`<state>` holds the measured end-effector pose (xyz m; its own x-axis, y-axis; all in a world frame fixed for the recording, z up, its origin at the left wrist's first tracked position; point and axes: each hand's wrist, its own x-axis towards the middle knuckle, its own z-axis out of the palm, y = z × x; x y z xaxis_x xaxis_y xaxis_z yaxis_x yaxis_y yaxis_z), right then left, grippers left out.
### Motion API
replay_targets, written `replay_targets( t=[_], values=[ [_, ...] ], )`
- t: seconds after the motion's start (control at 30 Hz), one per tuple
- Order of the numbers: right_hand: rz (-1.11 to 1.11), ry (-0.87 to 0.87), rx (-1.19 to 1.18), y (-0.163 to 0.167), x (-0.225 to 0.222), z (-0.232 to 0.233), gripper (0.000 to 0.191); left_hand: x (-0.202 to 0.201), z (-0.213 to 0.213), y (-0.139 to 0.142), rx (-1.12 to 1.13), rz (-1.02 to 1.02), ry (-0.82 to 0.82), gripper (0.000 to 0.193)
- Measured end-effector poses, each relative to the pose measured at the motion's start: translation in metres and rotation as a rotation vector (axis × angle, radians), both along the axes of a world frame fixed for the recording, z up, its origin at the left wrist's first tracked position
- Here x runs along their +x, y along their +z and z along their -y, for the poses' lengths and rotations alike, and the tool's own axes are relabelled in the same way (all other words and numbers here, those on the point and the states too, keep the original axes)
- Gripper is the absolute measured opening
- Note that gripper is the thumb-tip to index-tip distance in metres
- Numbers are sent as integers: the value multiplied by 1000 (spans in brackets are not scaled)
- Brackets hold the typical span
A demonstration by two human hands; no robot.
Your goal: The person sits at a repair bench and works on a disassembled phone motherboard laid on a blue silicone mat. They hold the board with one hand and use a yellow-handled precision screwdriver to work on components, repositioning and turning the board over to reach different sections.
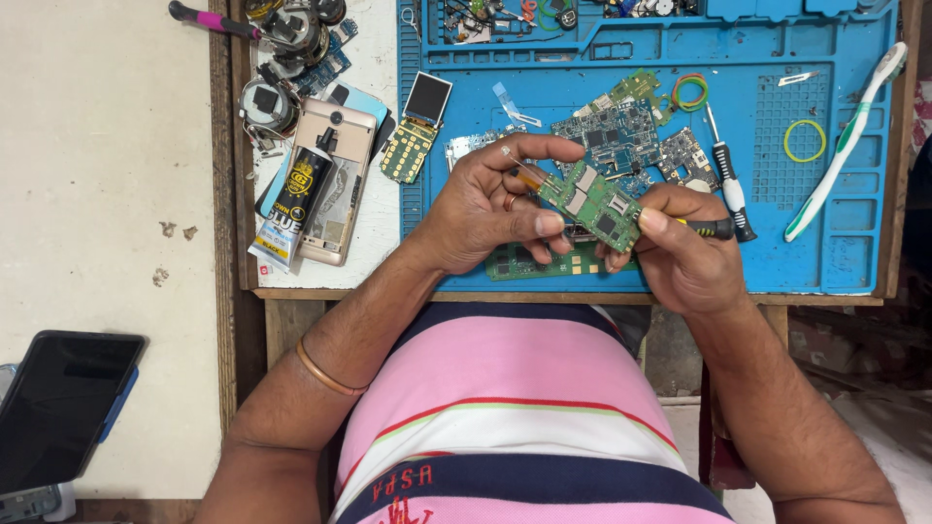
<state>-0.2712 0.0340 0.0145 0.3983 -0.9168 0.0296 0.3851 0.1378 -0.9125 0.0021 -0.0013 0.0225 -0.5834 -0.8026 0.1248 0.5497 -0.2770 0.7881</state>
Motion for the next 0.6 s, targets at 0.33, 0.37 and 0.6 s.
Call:
replay_targets(
  t=[0.33, 0.37, 0.6],
  values=[
    [39, -1, -7, -2, -2, 1, 24, 1, 0, -3, -39, 14, -12, 53],
    [36, -2, -9, -2, -2, 1, 24, 1, 0, -3, -40, 16, -12, 53],
    [20, -14, 3, -2, -3, 1, 25, 0, 0, -5, -78, 24, 47, 48]
  ],
)
